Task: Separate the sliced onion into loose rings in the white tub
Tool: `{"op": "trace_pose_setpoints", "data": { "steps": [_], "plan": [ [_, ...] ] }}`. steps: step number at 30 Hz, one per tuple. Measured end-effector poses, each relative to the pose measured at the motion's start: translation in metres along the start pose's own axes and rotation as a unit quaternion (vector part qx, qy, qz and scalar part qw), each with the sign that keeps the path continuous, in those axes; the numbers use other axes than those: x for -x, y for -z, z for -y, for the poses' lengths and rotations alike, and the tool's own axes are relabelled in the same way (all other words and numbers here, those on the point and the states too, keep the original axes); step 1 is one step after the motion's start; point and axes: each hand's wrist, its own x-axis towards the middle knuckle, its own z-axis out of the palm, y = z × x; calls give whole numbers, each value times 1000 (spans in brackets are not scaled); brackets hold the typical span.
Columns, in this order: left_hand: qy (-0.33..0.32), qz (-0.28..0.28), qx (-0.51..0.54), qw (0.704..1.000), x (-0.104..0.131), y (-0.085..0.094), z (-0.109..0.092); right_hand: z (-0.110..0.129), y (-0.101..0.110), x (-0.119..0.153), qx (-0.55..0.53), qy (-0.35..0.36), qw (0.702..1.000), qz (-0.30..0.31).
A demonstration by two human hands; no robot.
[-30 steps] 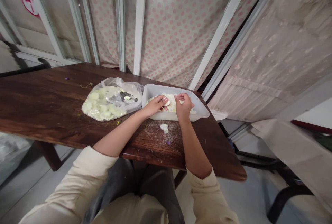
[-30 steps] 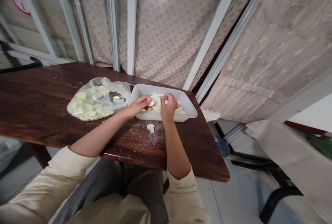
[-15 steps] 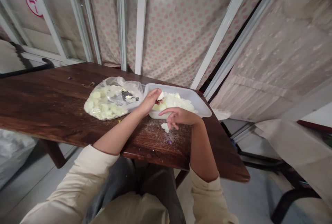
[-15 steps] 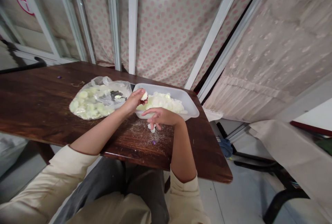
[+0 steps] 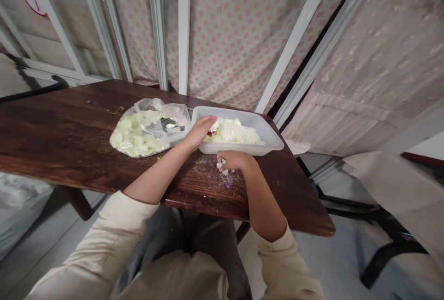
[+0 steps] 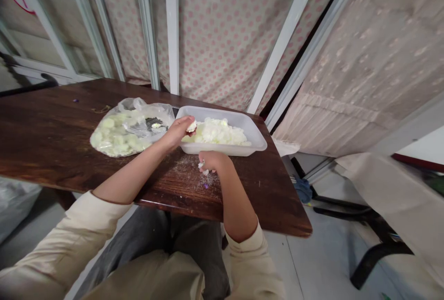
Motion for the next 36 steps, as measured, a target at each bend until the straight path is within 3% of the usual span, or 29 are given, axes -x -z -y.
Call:
{"op": "trace_pose_setpoints", "data": {
  "steps": [3,10,13,16,18,20,23,25,30,36],
  "plan": [
    [8,4,-5,1000,0,-1,-1,4,1,0,38,-11,999,2],
    [6,5,-7,1000,1,-1,0,-2,-1,-8,-15,25,999,15],
    [-1,10,-8,1000,1,-1,0,-2,0,-3,-97,130,985,66],
    [-1,8,-5,1000,3,-2,-2,5,4,11,-223,294,923,112],
    [-3,8,-10,1000,4,-2,-4,8,9,17,-305,362,879,48],
    [-7,11,-23,1000,4,-2,-5,6,14,17,-378,379,837,-118],
    [0,15,-35,999,4,-2,-4,-6,20,4,-380,293,772,-416],
    [7,14,-33,999,3,-2,-4,-17,22,-7,-294,206,767,-532],
    [9,8,-30,999,3,-2,-4,-26,19,-16,-65,69,798,-595],
    [5,5,-28,1000,2,-2,-2,-20,19,-11,-77,58,781,-617]
  ]
}}
